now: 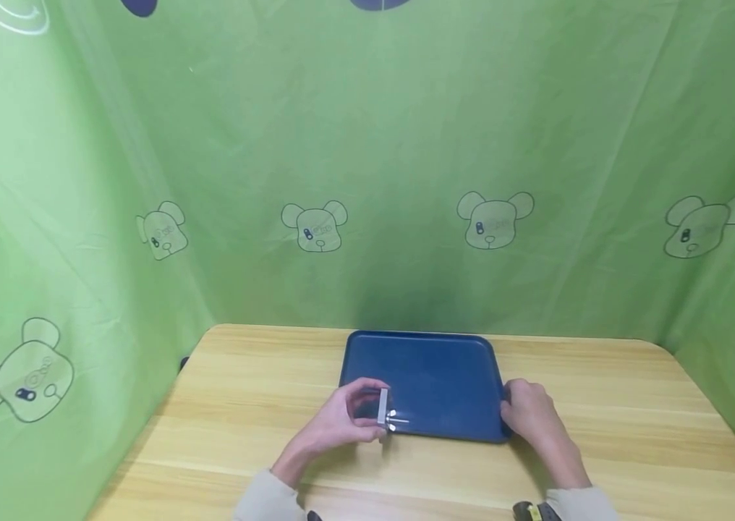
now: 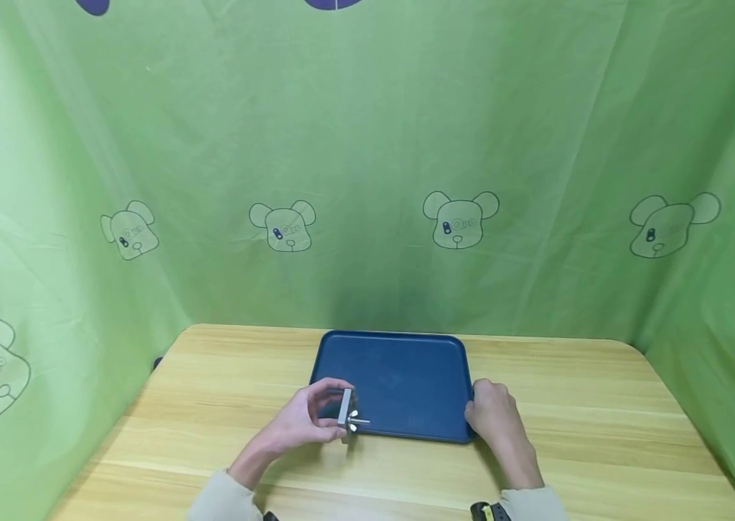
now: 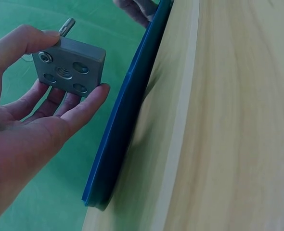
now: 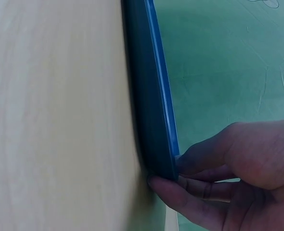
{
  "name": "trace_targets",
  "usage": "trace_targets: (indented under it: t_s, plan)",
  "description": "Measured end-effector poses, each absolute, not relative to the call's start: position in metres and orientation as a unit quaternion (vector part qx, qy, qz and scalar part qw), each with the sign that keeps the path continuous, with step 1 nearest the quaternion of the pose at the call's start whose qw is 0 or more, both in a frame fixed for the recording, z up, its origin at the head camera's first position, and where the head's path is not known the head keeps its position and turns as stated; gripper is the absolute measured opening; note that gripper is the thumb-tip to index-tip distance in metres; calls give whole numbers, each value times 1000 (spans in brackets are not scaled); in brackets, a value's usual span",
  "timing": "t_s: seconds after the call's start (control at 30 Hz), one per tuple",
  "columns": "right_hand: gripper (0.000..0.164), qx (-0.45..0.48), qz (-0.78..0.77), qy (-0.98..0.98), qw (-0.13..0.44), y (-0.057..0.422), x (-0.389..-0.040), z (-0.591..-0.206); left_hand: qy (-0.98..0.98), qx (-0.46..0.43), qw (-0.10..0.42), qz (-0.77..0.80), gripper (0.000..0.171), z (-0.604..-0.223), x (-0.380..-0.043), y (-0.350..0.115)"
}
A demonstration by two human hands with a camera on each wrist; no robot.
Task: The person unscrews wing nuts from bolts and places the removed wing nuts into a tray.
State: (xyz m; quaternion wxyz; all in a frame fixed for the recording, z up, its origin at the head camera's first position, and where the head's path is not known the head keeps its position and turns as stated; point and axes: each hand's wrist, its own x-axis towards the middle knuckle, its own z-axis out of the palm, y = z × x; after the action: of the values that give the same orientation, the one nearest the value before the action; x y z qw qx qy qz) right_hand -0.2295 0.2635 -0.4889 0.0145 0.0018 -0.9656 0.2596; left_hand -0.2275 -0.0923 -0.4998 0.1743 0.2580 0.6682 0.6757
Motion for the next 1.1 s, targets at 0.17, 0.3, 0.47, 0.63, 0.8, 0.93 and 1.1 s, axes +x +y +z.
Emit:
trace_targets:
  t_s: [0.17, 0.3, 0.47, 0.63, 0.8, 0.93, 1.1]
  plan:
    - [18, -4, 262, -965, 1, 263, -230, -486, 658, 261, 174, 685, 71, -499, -229, -87]
    - [20, -2, 260, -966, -5, 263, -233, -484, 650, 261, 177, 692, 73, -497, -230, -81]
    - [25, -3, 262, -965, -14, 265, -235, -483, 643, 267, 173, 697, 74, -492, -232, -72]
    - [29, -5, 265, -964, -23, 265, -234, -484, 639, 273, 164, 700, 74, -493, -232, -69]
    - [33, 10, 241, -971, -3, 266, -230, -483, 636, 265, 165, 705, 74, -494, -230, -69]
    - [38, 20, 241, -970, 26, 264, -225, -475, 639, 256, 164, 707, 72, -493, -227, -71]
    - [37, 58, 298, -951, 55, 258, -219, -466, 641, 248, 158, 708, 71, -493, -226, -71]
